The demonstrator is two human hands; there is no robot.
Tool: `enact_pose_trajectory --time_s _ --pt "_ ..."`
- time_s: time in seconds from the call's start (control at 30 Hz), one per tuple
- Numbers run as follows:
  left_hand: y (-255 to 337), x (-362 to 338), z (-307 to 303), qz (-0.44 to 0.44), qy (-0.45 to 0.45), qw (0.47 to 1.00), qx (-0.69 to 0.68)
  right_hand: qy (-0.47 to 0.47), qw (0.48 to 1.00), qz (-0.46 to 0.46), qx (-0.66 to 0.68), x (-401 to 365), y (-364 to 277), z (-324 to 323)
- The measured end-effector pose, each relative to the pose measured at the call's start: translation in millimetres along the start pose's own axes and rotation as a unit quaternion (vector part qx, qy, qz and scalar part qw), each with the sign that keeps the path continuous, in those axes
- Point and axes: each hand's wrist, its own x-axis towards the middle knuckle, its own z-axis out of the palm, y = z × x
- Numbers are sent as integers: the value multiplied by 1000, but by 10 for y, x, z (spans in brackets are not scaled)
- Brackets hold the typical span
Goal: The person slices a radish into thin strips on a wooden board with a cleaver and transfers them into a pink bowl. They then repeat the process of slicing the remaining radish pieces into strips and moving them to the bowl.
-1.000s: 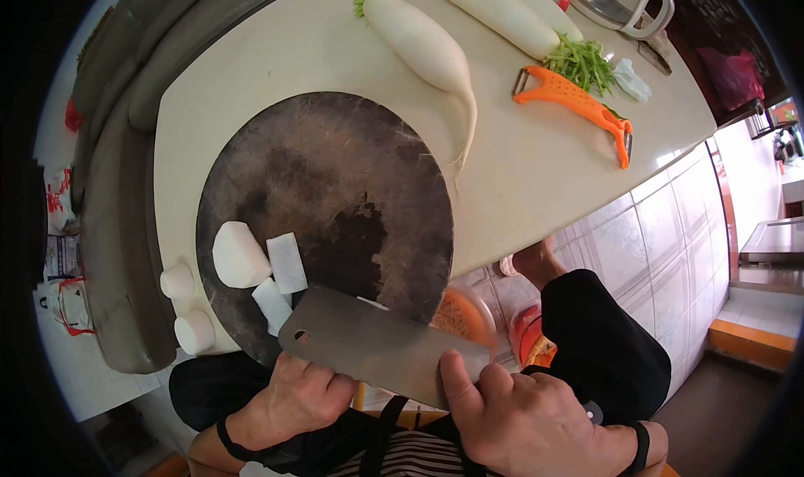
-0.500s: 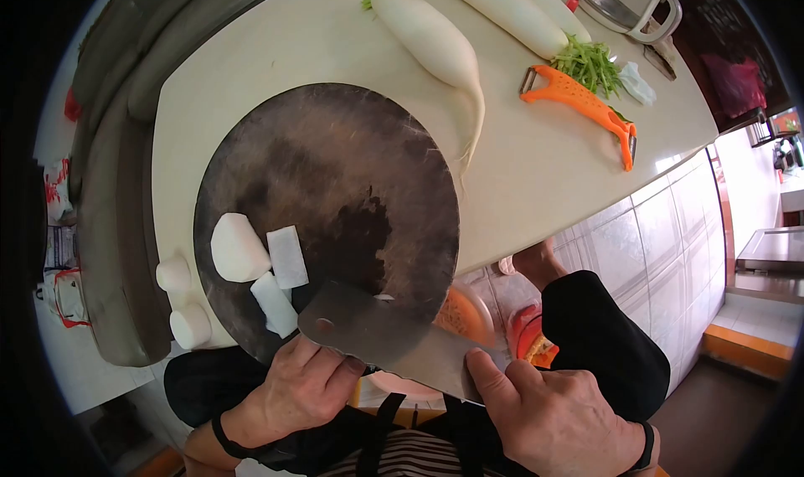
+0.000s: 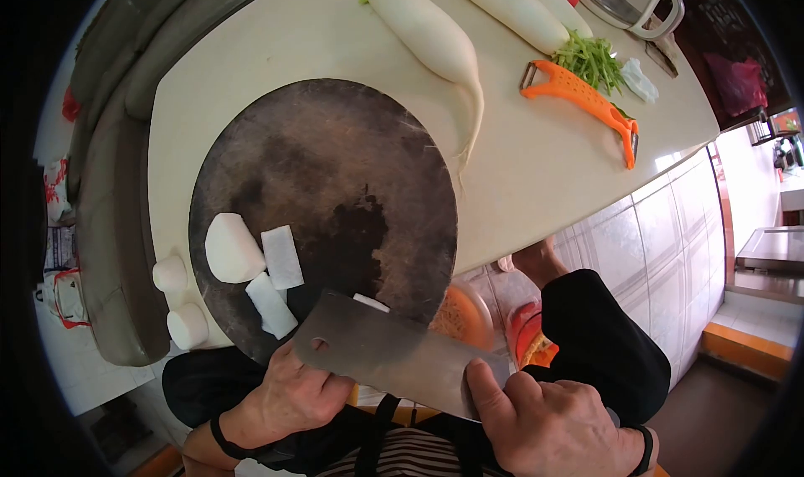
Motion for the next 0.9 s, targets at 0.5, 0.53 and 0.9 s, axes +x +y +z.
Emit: enact_pose_trajectory --time_s 0.5,0.53,0.9 --pt "22 -6 23 -12 18 1000 7 3 999 36 -9 22 -39 -20" --pt "16 13 10 -5 21 1000 9 2 999 33 -10 17 -27 -12" --pt "8 18 4 -6 27 1000 -4 12 999 32 -4 -45 -34 12"
